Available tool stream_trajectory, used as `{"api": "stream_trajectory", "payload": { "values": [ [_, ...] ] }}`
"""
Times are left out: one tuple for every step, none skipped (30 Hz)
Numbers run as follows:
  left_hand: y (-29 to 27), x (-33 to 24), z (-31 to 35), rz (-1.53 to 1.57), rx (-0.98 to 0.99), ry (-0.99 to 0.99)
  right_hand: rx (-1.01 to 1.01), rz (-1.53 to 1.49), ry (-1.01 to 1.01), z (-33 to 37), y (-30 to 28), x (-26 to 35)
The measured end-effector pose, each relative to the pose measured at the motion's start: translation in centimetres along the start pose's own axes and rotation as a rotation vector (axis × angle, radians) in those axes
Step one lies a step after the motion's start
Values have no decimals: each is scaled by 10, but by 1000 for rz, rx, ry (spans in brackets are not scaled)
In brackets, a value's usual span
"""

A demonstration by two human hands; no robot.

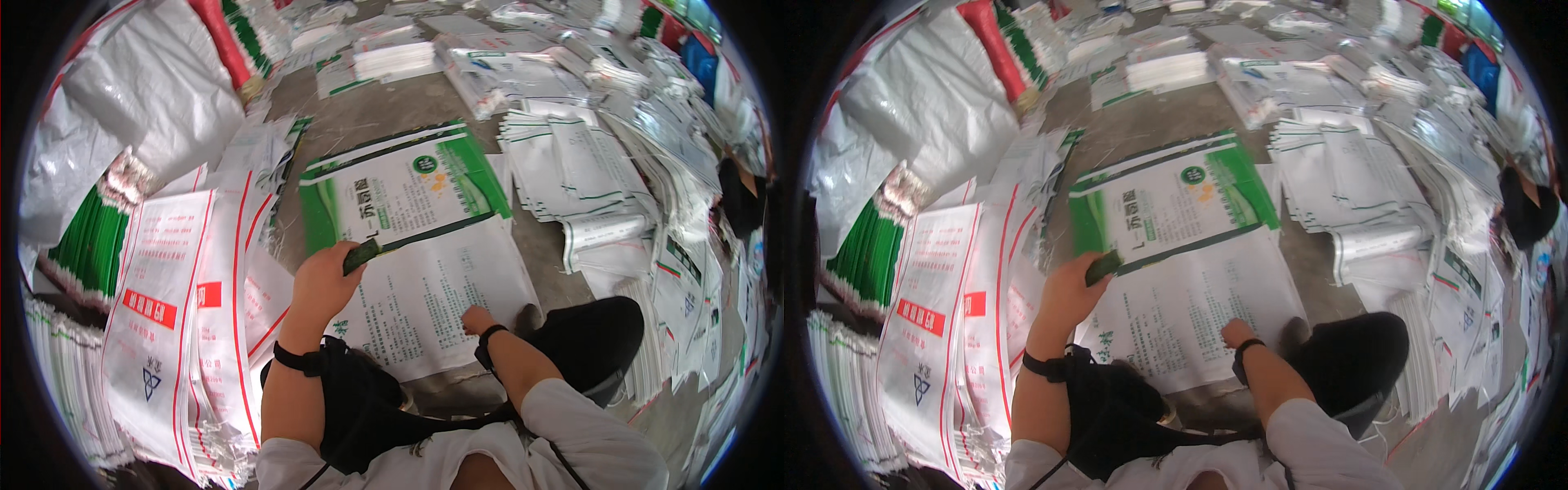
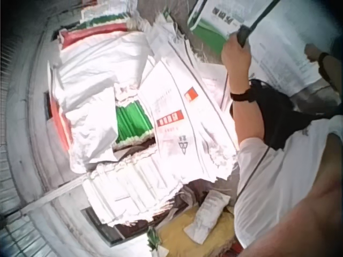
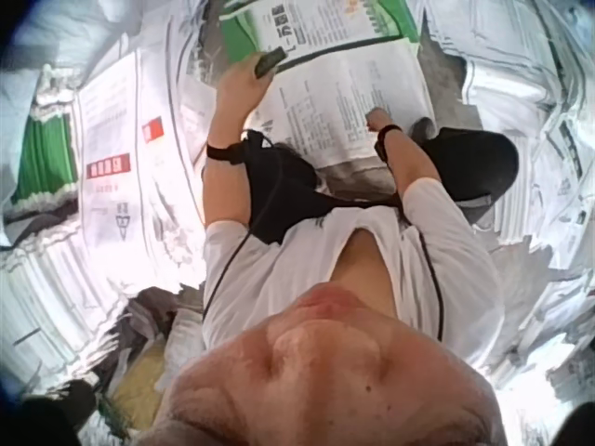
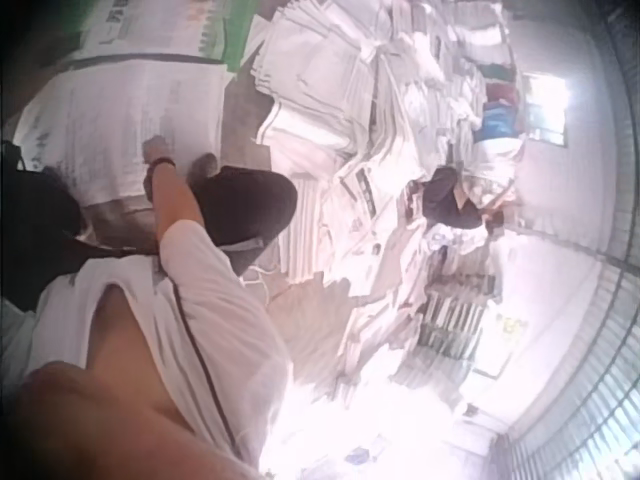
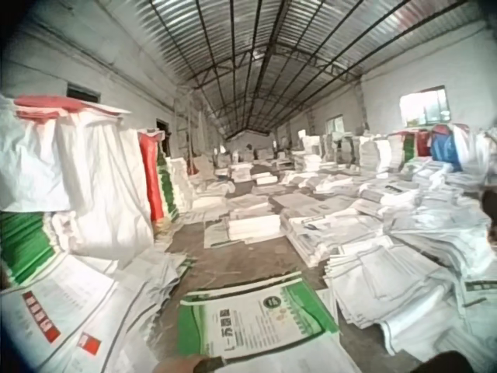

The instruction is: Sorting and counting large plastic bags on the floor of a warehouse.

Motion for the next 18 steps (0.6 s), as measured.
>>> {"api": "stream_trajectory", "payload": {
  "values": [
    [0,-5,-1,5,-41,26,-3,-55,66,-7,-4,-14],
    [-3,-2,6,-4,-75,29,-82,-25,-4,-8,-15,-7],
    [-6,-1,9,4,-74,59,-167,12,-64,-11,-31,-5],
    [-8,-3,10,11,-65,9,-183,-109,-23,-12,-44,-8],
    [-6,-8,8,24,-53,-32,-204,-231,27,-12,-53,-17],
    [-5,-15,6,28,-62,-15,-252,-466,70,-10,-63,-29],
    [-7,-24,3,42,-64,30,-310,-700,101,-4,-77,-40],
    [-8,-23,5,17,-60,25,-310,-697,37,2,-97,-35],
    [-8,-18,9,-10,-54,8,-301,-692,-37,11,-121,-20],
    [-9,-9,16,-8,-49,-6,-250,-804,20,23,-150,3],
    [-11,-4,22,-7,-46,9,-210,-914,85,36,-176,20],
    [-11,-12,20,-1,-67,45,-292,-713,-29,45,-190,7],
    [-10,-19,16,2,-89,82,-364,-503,-133,54,-203,-8],
    [-11,-14,21,-12,-71,64,-377,-449,-156,62,-220,3],
    [-9,-9,25,-21,-55,47,-388,-391,-174,71,-238,13],
    [-7,-13,23,-11,-55,94,-392,-120,-224,79,-257,8],
    [-4,-14,21,-16,-18,61,-376,150,-273,87,-268,1],
    [-1,0,26,-32,21,-6,-377,144,-272,100,-276,11]
  ]
}}
Point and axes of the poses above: each hand's wrist, its own z-axis away from the middle knuckle, its own y-axis out of the palm, x = y × z, the point moved 1 cm from there along -z, towards the middle knuckle, and after that the axes turned 3 degrees about x, right-handed, at the moved point
